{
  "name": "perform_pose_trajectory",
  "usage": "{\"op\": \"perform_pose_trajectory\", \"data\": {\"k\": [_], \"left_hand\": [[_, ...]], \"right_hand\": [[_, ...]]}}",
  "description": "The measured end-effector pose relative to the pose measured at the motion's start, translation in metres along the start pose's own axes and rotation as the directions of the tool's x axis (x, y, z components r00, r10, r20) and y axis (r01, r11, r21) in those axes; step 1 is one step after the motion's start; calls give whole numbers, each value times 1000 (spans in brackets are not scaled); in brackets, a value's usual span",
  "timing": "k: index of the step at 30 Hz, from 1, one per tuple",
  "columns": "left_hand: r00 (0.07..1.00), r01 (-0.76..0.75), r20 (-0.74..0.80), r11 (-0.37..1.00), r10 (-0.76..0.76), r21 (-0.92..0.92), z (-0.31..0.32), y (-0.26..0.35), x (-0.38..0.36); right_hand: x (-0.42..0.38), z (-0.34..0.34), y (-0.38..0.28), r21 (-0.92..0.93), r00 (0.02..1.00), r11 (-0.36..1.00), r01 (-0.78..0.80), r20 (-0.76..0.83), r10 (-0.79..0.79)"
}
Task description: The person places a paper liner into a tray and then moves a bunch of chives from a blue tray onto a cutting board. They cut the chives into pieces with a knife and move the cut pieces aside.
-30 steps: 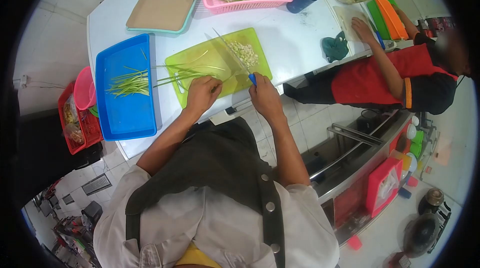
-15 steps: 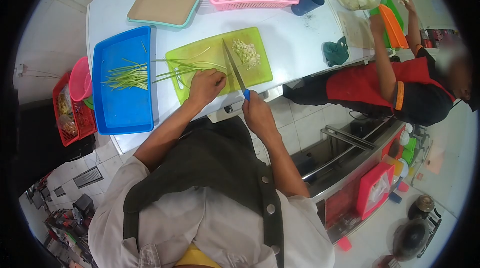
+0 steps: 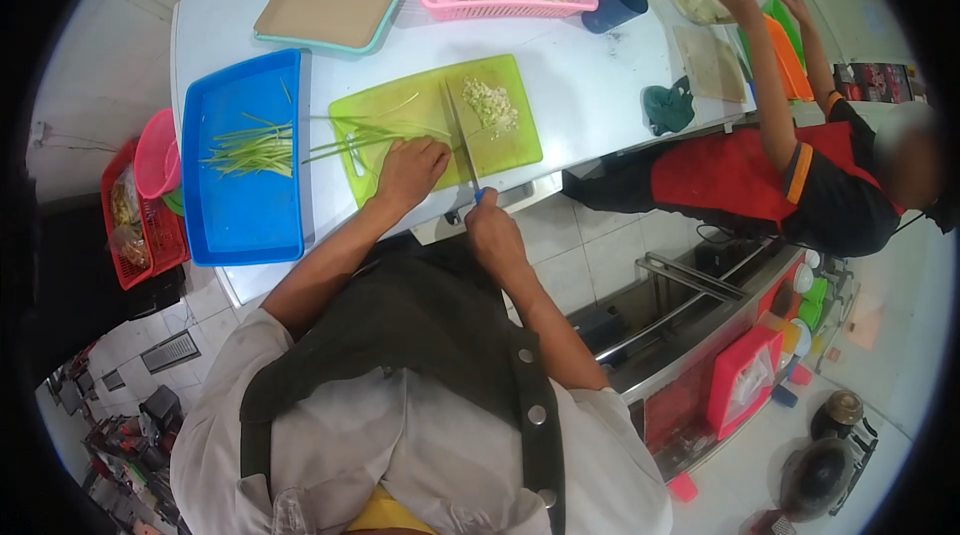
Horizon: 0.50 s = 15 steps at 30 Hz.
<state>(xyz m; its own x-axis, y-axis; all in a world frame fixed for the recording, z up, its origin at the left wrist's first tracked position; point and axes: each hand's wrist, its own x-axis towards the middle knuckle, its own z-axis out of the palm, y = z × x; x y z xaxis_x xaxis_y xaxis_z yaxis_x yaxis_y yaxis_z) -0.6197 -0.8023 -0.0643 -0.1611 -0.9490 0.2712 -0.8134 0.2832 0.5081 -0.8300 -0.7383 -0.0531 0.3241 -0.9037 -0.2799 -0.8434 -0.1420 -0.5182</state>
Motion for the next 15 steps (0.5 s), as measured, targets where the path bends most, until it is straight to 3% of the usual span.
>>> {"op": "perform_pose_trajectory", "data": {"k": [3, 7, 10, 15], "left_hand": [[996, -36, 87, 994, 27, 106, -8, 1, -2], [1000, 7, -21, 1000, -7, 1, -25, 1, -15], [996, 68, -51, 997, -67, 33, -35, 1, -24], [992, 127, -28, 990, -125, 66, -48, 11, -27]], "right_hand": [[14, -3, 1, 9, 999, 1000, 16, -48, -15], [17, -40, -32, 105, 995, 994, -16, -100, 27], [41, -32, -36, 110, 914, 974, 197, -379, -142], [79, -37, -50, 71, 931, 980, 187, -331, -154]]}}
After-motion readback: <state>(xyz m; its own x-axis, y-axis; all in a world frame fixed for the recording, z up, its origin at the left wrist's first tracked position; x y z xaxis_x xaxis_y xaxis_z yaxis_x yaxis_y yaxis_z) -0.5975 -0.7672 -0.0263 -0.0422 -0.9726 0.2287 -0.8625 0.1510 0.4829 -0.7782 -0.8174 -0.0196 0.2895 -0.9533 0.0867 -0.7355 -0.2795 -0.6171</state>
